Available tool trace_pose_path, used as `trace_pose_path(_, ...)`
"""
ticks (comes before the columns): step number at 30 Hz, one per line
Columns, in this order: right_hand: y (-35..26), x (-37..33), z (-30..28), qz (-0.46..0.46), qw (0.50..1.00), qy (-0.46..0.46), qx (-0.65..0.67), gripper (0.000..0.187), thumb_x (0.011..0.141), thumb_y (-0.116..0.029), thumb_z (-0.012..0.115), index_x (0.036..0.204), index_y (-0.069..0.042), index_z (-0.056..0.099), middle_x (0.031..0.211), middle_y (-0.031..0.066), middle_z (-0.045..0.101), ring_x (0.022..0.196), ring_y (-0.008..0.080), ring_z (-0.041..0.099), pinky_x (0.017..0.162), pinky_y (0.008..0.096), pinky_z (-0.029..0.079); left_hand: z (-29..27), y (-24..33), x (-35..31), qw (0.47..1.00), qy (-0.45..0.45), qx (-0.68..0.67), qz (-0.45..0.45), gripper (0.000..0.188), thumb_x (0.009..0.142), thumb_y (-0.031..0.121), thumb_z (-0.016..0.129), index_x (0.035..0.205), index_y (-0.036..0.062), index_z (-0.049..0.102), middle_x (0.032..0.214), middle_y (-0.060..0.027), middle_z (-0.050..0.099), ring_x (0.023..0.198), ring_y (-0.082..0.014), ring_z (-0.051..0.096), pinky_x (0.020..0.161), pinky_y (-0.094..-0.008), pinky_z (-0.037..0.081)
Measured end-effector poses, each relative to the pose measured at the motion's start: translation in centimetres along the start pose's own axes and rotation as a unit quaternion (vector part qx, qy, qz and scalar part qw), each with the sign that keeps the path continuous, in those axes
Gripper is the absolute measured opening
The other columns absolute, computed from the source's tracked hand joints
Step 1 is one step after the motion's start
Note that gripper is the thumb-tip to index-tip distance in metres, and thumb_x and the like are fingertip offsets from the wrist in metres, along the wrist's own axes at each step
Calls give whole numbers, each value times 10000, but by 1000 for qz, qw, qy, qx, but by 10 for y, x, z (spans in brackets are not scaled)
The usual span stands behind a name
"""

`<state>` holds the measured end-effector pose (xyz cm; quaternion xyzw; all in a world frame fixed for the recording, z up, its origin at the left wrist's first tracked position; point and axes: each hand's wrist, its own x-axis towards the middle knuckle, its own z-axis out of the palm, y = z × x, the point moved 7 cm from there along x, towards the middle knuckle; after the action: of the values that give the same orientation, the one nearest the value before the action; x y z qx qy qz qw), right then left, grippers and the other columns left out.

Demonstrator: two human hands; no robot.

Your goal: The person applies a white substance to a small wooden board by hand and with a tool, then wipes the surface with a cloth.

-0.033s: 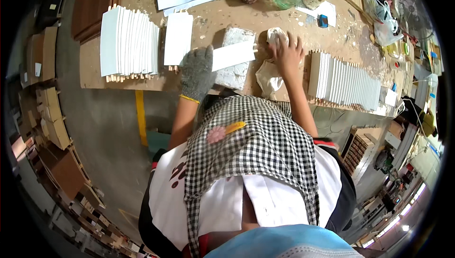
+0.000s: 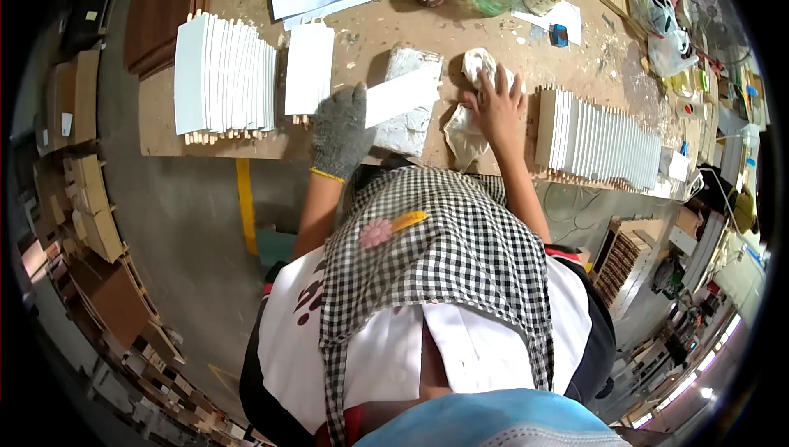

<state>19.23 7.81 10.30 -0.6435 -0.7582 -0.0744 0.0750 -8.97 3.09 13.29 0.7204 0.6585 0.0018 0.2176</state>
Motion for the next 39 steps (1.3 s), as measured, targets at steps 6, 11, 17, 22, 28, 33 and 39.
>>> trace_pose_path(6,49,-6,-12,141,932,-32,333,346,882,-126,671,1226,-82,657,1208,158,619,1034,324,634,809,408,535,26,2,-19,985,83,-121,93,913,762,416,806,1429,-63,407,1222,-272,541,1126,-419,542,959,-512,456)
trace_pose_path(11,-110,-7,-78,-203,916,-102,331,377,855,-247,720,1210,-125,694,1267,107,646,1227,257,583,1063,485,418,108,-8,-13,996,-20,-90,-4,878,796,469,769,1439,-19,426,1307,-296,526,1262,-408,491,1035,-505,444)
trace_pose_path(17,-97,32,21,-94,960,-161,211,304,963,-254,574,1250,-204,660,1426,105,539,1361,281,451,1102,569,334,61,12,-32,980,12,-198,-19,926,846,441,734,1473,-89,307,1311,-351,486,1238,-449,500,1038,-526,428)
trace_pose_path(22,52,81,70,278,883,-67,373,423,992,-425,545,1154,-61,688,970,235,711,909,349,688,777,420,523,50,12,-45,894,13,-446,-25,822,975,470,595,1503,-83,291,1292,-252,555,1096,-329,592,932,-413,510)
trace_pose_path(28,62,62,-9,192,822,97,528,390,987,-265,620,1317,-59,596,1061,142,687,826,165,650,709,316,531,65,18,-45,334,-191,-920,-82,650,1017,356,587,1511,-3,364,1122,-113,647,887,-153,628,751,-265,546)
trace_pose_path(33,-100,6,-69,-150,906,-80,388,270,875,-188,697,1141,-181,737,1262,117,631,1118,294,630,909,435,525,60,20,-42,353,-159,-919,-77,643,1018,346,585,1513,1,362,1141,-125,641,922,-172,627,775,-279,542)
trace_pose_path(39,-151,14,-8,-269,926,-135,229,443,1037,-554,357,1338,-380,631,1563,22,427,1462,259,340,1195,615,124,84,1,-61,514,-108,-842,-128,636,1020,334,582,1517,5,359,1163,-138,634,964,-195,626,803,-295,537)
